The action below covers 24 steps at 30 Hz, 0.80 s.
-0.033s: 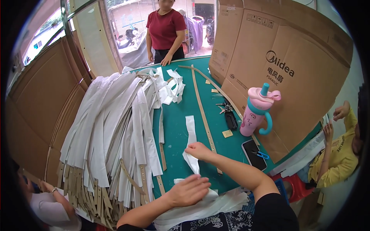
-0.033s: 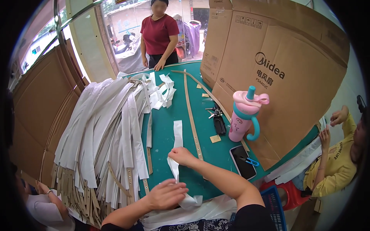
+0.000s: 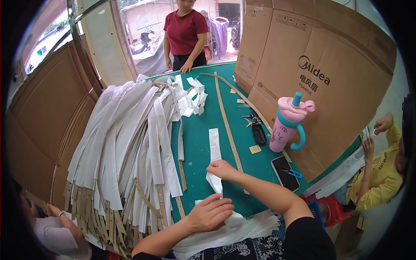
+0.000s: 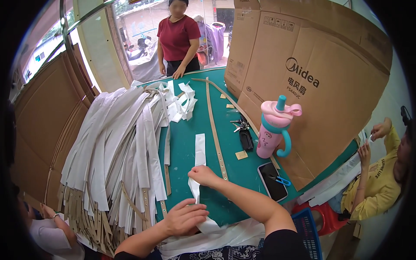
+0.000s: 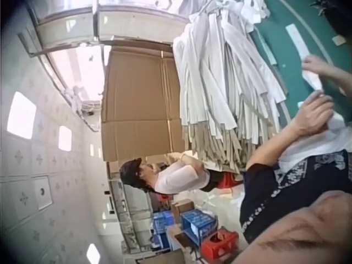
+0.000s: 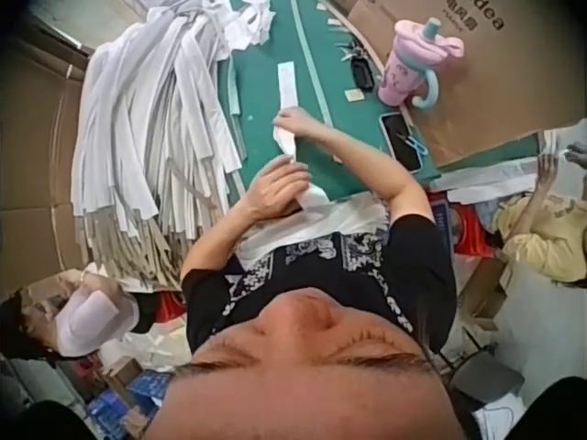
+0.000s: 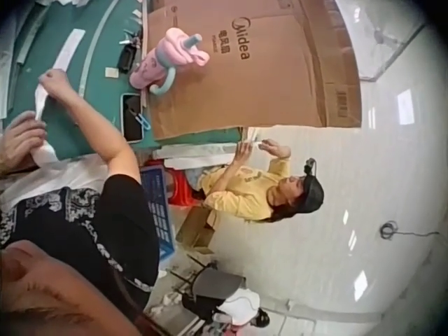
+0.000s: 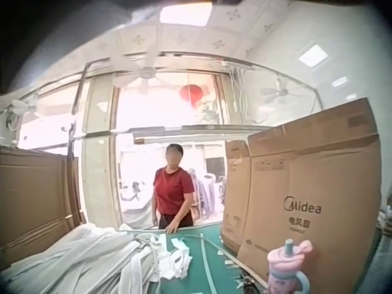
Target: Attaching white fabric or adhesive strips onto brown belt components on a factory workbench.
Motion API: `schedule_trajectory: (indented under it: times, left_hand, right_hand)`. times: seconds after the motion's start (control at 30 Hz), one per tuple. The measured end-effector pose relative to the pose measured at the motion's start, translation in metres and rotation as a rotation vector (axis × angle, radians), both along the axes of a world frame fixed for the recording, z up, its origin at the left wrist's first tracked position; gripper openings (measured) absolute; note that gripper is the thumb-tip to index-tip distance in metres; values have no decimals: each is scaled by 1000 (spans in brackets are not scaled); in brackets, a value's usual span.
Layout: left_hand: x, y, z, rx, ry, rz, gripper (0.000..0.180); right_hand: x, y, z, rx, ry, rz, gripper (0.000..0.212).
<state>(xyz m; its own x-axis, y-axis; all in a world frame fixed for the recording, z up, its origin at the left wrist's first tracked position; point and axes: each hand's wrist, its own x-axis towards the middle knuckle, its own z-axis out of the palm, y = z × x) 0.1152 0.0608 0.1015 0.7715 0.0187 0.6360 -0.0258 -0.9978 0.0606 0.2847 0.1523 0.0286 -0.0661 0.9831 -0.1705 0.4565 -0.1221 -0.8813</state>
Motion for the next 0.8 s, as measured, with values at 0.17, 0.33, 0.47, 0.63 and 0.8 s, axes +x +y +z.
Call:
schedule_trajectory:
  times: [0.17,0.33,0.47,0.63,0.8]
  left_hand:
    - [6,-25,-1,272,331,-107,20]
    - [19,-54,-34,358,573,-256,14]
    - [22,-72,-56,216,856,-284,16]
    - [-11,-33,21,-736,901,53,34]
    - [-263,-29,65,-805,-567,841,27]
  right_hand:
    - [-16,7,1,-52,-265,165,32]
    - [-33,21,20,-79,-316,141,31]
    - [-59,34,27,132,-166,162,29]
    - [-43,-3,64,-3,-20,609,41]
    - [63,-11,40,16,-952,181,57]
